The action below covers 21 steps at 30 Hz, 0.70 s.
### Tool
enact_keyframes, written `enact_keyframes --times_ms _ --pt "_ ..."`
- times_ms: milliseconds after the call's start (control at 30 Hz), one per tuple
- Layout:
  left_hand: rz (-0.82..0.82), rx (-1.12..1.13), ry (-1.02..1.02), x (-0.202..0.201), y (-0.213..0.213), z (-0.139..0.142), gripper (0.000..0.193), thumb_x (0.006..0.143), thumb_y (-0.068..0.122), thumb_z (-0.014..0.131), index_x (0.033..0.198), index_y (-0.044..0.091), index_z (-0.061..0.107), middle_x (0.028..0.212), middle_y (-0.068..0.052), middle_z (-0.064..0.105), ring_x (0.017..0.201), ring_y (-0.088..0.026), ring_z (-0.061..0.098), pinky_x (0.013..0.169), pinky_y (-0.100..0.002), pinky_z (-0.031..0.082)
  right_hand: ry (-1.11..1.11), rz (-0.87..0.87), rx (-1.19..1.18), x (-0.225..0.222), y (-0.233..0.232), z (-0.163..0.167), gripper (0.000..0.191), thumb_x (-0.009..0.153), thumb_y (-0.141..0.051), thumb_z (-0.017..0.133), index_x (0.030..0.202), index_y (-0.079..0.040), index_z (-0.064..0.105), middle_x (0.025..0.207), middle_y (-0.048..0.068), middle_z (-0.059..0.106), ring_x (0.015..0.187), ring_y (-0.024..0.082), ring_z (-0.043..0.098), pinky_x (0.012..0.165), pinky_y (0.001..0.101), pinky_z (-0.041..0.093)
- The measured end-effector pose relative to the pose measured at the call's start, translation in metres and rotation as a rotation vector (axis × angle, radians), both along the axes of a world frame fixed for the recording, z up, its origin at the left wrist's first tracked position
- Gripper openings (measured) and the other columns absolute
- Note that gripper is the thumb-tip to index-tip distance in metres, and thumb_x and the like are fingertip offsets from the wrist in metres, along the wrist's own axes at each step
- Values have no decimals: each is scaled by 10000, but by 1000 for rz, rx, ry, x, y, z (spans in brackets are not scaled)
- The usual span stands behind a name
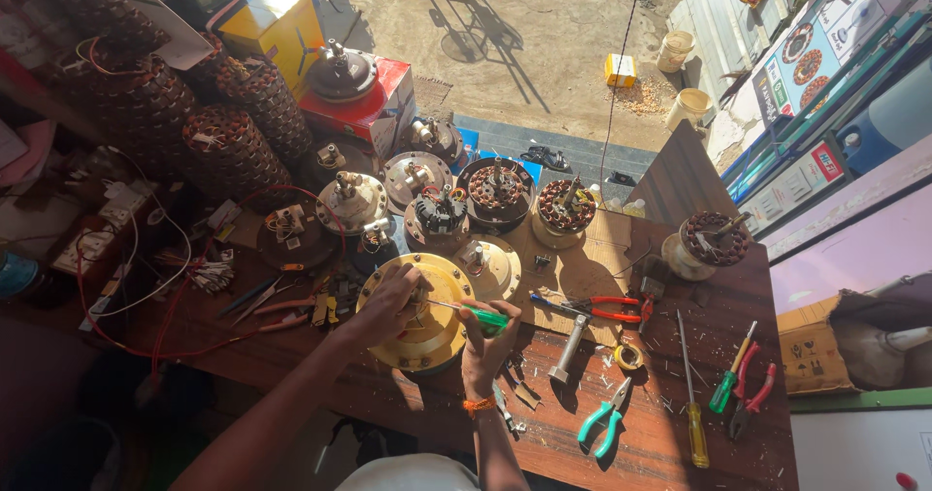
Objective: The person works at a cluttered workbench repairing a yellow pump/motor housing. They unscrew and tighten fasteners with a screwdriver, handle red wires, tap parts with a hammer, use pliers, and reposition the housing while fitting components onto it.
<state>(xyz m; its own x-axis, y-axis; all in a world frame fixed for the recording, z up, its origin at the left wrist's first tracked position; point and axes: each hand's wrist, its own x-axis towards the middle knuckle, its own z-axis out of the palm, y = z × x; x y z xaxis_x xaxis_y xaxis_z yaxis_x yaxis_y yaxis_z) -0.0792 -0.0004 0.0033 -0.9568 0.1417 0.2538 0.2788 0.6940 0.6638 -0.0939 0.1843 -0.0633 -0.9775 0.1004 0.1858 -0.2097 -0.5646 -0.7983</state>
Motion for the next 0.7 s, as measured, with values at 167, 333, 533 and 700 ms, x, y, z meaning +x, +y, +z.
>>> enact_keyframes --times_ms 167,333,533,700 --pt "-49 9 -32 -2 -2 2 416 778 -54 703 1142 90 565 1151 -84 576 1170 -327 510 1001 -436 444 86 105 -38 -2 11 -4 548 888 -22 754 1296 -56 390 1342 144 661 1227 245 695 1002 348 593" --pt "-68 13 5 -3 -5 5 437 790 -39 695 1181 69 531 1155 -84 584 1169 -332 507 1003 -443 436 -53 49 55 1 9 3 565 850 -53 806 1272 -64 430 1098 215 729 985 240 751 837 299 601" --pt "-90 -1 -1 -1 -5 7 399 810 -32 707 1154 76 538 1159 -100 575 1185 -342 495 1017 -452 421 -6 -22 218 2 10 1 521 880 -45 815 1244 -44 442 1129 230 767 980 220 736 809 277 574" --pt "-120 25 87 3 -7 -4 562 783 -43 714 1266 26 437 1220 -155 516 1183 -405 462 1002 -485 407 8 30 83 7 12 10 518 882 -45 793 1266 -61 446 1032 204 753 913 210 742 819 296 614"
